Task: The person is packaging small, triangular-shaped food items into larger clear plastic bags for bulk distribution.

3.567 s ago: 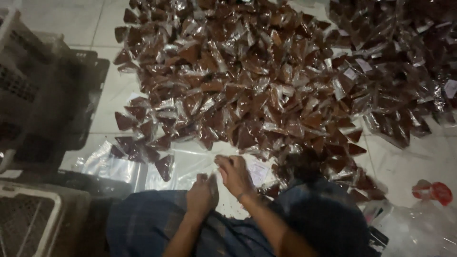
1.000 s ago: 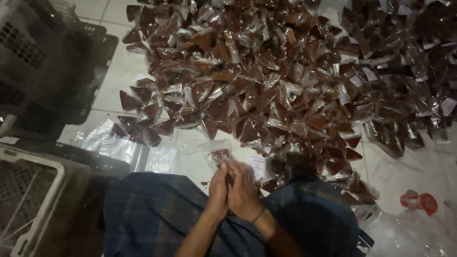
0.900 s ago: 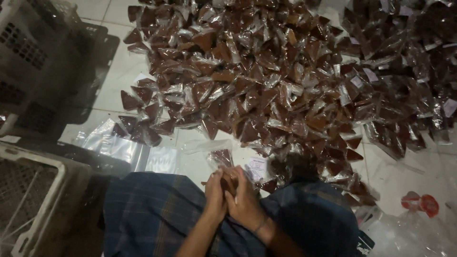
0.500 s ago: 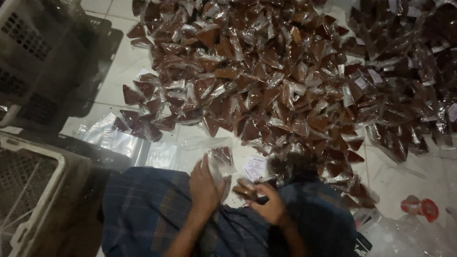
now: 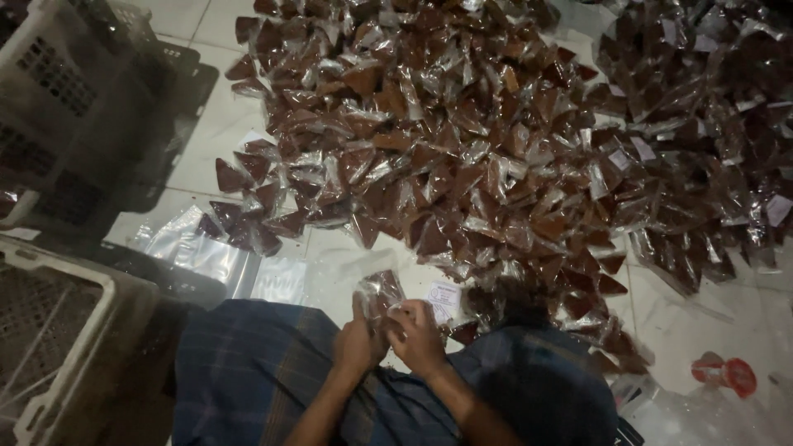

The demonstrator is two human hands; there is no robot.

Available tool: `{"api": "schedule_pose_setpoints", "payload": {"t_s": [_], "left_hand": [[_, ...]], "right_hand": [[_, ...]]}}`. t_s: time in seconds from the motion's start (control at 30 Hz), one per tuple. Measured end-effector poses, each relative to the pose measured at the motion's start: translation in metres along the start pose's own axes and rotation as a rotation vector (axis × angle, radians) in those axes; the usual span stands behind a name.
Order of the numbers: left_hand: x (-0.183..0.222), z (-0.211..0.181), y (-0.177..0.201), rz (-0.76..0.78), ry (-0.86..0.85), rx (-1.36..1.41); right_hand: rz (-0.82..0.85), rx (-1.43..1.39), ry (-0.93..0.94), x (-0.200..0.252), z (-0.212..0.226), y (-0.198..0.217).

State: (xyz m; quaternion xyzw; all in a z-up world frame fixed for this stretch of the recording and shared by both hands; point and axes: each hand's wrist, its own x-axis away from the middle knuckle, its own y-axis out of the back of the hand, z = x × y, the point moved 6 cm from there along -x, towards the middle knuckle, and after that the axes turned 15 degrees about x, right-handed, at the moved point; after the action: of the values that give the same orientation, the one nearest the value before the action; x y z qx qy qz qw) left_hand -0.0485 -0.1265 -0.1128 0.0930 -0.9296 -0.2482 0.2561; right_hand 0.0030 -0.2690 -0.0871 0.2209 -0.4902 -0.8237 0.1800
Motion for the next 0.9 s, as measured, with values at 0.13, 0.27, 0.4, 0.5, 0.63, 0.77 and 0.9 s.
{"api": "schedule_pose_setpoints", "payload": {"t_s": [0.13, 0.27, 0.4, 0.5, 0.63, 0.77, 0.9], "left_hand": [[0.002, -0.021, 0.036, -0.068, -0.176, 0.049], [-0.039, -0.038, 0.045, -0.019, -0.456, -0.056], [-0.051, -0.029, 0.011, 0.137, -0.34, -0.035], [-0.036, -0.03, 0.002, -0.088, -0.557, -0.07], [-0.02, -0.038, -0.013, -0.3, -0.804, -0.344], [-0.008, -0.045, -0.019, -0.263, -0.897, -0.338], [0.012, -0.065, -0.011, -0.122, -0.729, -0.097]], "right_hand": [[-0.109, 0.14, 0.165, -0.011, 0.003, -0.012], [-0.242, 0.251, 0.248, -0.018, 0.01, -0.009], [-0.413, 0.267, 0.321, -0.033, -0.001, -0.006], [0.076, -0.001, 0.143, -0.036, -0.011, -0.011], [0.219, -0.312, -0.213, -0.027, -0.043, -0.03], [0.114, -0.344, -0.42, -0.041, -0.04, -0.024], [0.195, -0.374, -0.324, -0.056, -0.014, -0.016]]}}
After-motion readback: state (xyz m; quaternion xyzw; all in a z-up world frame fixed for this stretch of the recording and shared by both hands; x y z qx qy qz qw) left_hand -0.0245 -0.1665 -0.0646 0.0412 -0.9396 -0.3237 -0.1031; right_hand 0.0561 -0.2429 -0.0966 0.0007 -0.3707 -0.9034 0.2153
